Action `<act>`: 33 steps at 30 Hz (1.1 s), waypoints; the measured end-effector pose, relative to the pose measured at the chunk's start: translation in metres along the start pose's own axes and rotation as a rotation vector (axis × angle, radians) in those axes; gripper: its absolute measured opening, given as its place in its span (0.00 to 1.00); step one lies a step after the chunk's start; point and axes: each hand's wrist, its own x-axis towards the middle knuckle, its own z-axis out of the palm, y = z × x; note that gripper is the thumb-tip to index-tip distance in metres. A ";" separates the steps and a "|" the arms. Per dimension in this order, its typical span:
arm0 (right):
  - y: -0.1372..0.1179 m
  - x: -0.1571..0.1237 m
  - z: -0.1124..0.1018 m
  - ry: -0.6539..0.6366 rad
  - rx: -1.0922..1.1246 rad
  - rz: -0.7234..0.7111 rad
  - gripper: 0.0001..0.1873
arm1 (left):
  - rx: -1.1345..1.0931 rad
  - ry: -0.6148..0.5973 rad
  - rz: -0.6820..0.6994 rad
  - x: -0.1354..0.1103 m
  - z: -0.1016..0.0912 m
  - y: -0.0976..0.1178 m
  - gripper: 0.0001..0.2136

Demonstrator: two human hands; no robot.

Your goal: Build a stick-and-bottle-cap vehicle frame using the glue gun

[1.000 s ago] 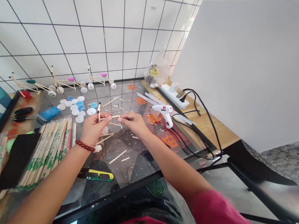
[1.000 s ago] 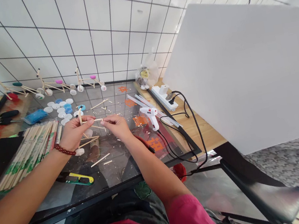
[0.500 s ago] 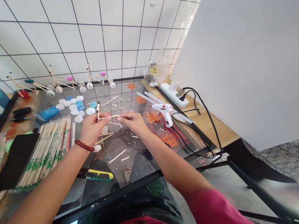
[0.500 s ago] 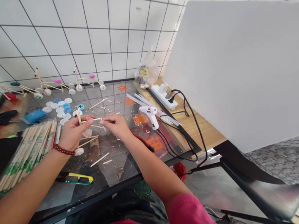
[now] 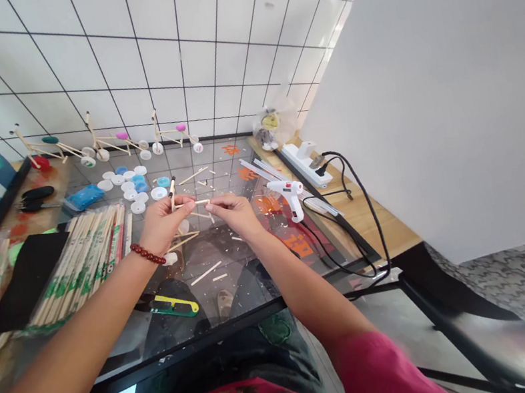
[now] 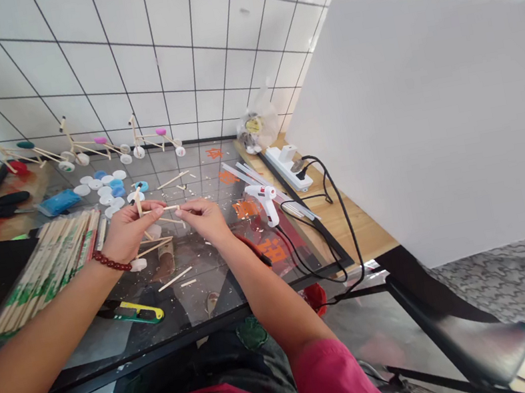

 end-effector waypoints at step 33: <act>0.004 0.000 -0.002 -0.014 -0.010 -0.024 0.08 | -0.016 -0.016 0.000 0.001 0.000 -0.004 0.15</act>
